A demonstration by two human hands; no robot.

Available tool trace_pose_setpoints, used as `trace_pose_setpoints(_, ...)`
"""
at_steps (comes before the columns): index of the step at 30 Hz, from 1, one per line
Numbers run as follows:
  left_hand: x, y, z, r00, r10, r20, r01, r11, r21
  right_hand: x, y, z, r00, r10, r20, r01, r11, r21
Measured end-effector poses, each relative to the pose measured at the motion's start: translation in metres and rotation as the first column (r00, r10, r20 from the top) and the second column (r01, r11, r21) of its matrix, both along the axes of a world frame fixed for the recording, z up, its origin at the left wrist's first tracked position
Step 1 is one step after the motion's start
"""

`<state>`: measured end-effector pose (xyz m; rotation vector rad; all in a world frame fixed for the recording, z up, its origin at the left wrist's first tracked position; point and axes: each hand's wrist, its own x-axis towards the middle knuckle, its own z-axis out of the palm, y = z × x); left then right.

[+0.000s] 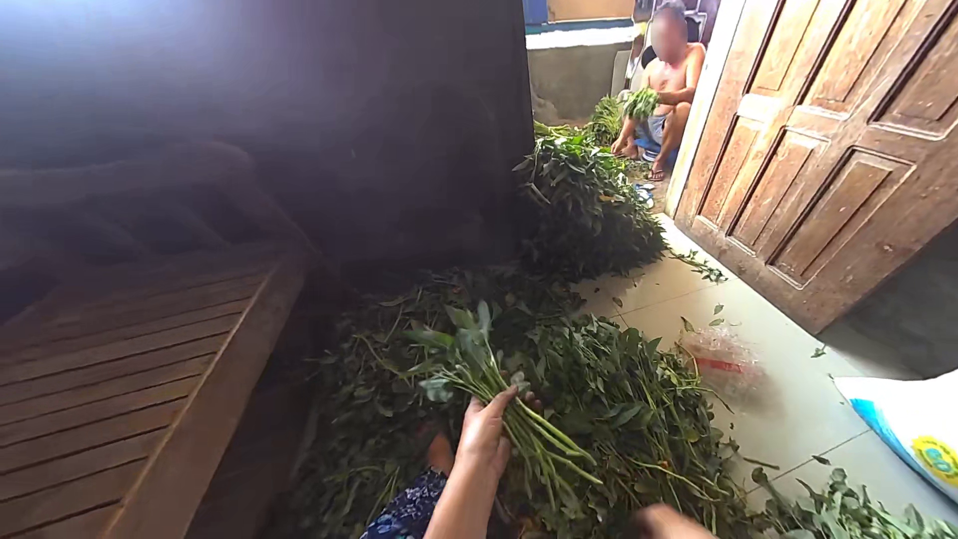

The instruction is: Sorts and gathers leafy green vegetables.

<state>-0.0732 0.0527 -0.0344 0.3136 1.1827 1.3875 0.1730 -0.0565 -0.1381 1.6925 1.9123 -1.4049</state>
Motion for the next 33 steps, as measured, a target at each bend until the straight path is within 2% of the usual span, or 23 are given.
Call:
trace_pose_setpoints(2,0.006,-0.001,0.002,0.998,0.03,0.062,-0.026,0.997,-0.066,0.013,0.024,0.017,0.976,-0.192,0.107,0.162,0.959,0.234)
trace_pose_setpoints(4,0.009,0.0,0.003,0.993,0.046,0.112,-0.037,0.996,-0.087,0.02,0.042,0.01,0.934,-0.216,0.284,0.098,0.921,0.377)
trace_pose_setpoints(6,0.009,0.002,0.005,0.987,0.055,0.148,-0.045,0.997,-0.068,0.023,0.05,-0.003,0.903,-0.138,0.408,-0.008,0.942,0.337)
trace_pose_setpoints(8,0.006,0.002,0.005,0.985,0.057,0.165,-0.049,0.998,-0.049,0.024,0.054,-0.005,0.906,-0.097,0.411,-0.025,0.959,0.282)
trace_pose_setpoints(10,0.003,0.003,0.005,0.982,0.074,0.175,-0.067,0.997,-0.043,0.032,0.062,0.011,0.948,-0.145,0.283,0.075,0.967,0.245)
trace_pose_setpoints(12,0.002,0.004,0.003,0.973,0.078,0.219,-0.066,0.996,-0.059,0.052,0.069,0.036,0.965,-0.264,0.013,0.256,0.948,0.187)
trace_pose_setpoints(13,0.003,0.004,0.005,0.967,0.069,0.246,-0.052,0.996,-0.075,0.062,0.07,0.05,0.934,-0.333,-0.133,0.351,0.923,0.155)
trace_pose_setpoints(15,0.005,0.003,0.01,0.955,0.055,0.29,-0.023,0.994,-0.111,0.073,0.069,0.072,0.796,-0.48,-0.368,0.531,0.847,0.043)
trace_pose_setpoints(17,0.008,0.0,0.012,0.945,0.03,0.326,0.011,0.992,-0.123,0.074,0.058,0.086,0.589,-0.601,-0.541,0.649,0.75,-0.127)
trace_pose_setpoints(20,0.009,0.0,0.014,0.945,0.029,0.324,0.007,0.994,-0.11,0.07,0.041,0.092,0.285,-0.569,-0.772,0.678,0.689,-0.257)
trace_pose_setpoints(21,0.008,0.0,0.013,0.949,0.038,0.313,-0.003,0.994,-0.114,0.069,0.036,0.086,0.225,-0.546,-0.807,0.684,0.678,-0.268)
trace_pose_setpoints(24,0.01,-0.001,0.012,0.952,0.046,0.303,-0.01,0.993,-0.119,0.064,0.026,0.072,0.274,-0.608,-0.745,0.706,0.653,-0.274)
trace_pose_setpoints(28,0.011,-0.002,0.013,0.968,0.015,0.251,0.009,0.995,-0.097,0.037,0.026,0.066,0.201,-0.596,-0.778,0.777,0.58,-0.244)
trace_pose_setpoints(31,0.018,-0.008,0.013,0.993,-0.06,0.098,0.069,0.994,-0.084,0.021,0.033,0.057,0.179,-0.568,-0.804,0.87,0.473,-0.141)
trace_pose_setpoints(33,0.027,-0.016,0.013,0.993,-0.116,-0.007,0.115,0.989,-0.088,0.008,0.036,0.054,0.219,-0.549,-0.807,0.903,0.428,-0.046)
